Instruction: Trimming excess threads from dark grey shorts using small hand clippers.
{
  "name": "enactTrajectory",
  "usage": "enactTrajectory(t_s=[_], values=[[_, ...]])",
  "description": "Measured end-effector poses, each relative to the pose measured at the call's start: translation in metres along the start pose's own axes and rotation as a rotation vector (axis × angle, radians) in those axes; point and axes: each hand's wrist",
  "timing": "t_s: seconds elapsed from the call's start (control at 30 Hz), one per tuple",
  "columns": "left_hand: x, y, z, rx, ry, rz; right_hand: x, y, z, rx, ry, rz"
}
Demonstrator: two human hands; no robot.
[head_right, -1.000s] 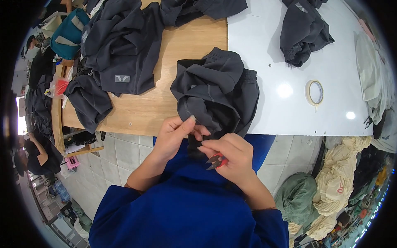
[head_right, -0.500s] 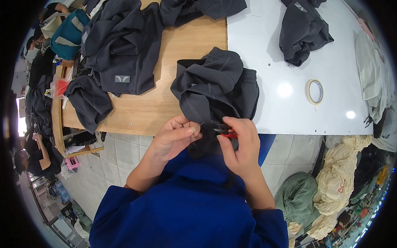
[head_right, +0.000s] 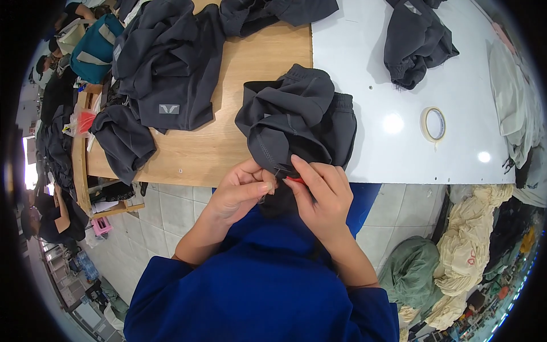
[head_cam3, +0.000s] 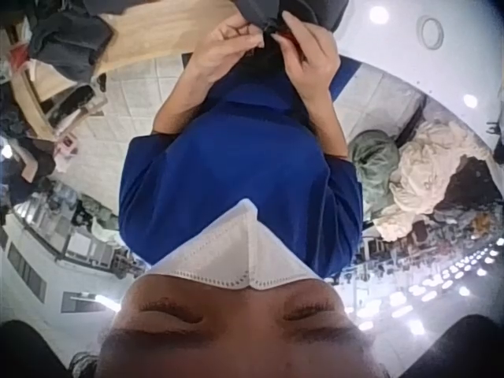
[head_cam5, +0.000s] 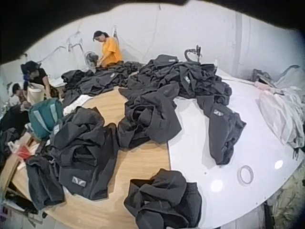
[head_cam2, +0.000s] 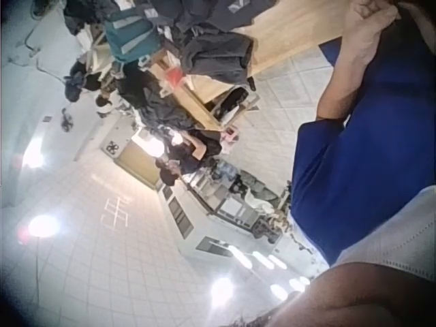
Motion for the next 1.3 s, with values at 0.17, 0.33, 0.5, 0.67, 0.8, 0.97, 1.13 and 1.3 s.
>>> enactTrajectory(t_s=[0.17, 0.33, 0.5, 0.67, 0.8, 0.97, 1.13, 1.3], values=[[0.0, -0.001, 0.0, -0.001, -0.012, -0.006, 0.001, -0.001, 0.001, 0.015, 0.0, -0.02], [0.002, -0.001, 0.0, 0.006, -0.038, -0.009, 0.001, -0.002, 0.0, 0.051, -0.004, -0.086], [0.007, 0.001, -0.005, 0.008, -0.05, -0.036, 0.004, -0.001, 0.001, -0.005, 0.01, 0.016], [0.052, 0.026, -0.038, -0.25, 0.34, 0.122, 0.008, 0.008, -0.008, -0.276, -0.027, 0.273], [0.077, 0.044, -0.056, -0.492, 0.86, 1.166, 0.004, 0.016, -0.014, -0.342, -0.089, 0.303], [0.062, 0.02, -0.054, -0.139, 0.533, 0.797, -0.005, 0.018, -0.014, -0.334, -0.061, 0.328], [-0.003, -0.007, -0.008, -0.063, 0.24, 0.987, 0.0, 0.013, -0.015, -0.371, -0.027, 0.412], [0.006, -0.028, 0.02, -0.22, 0.292, 0.694, 0.011, 0.011, -0.025, -0.358, -0.028, 0.508]])
Point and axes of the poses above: each hand's wrist, its own z-axis towards the middle knuckle, its own x-axis out of the back of the hand, y = z × x, and after that the axes turned 6 degrees about -y, right-handed
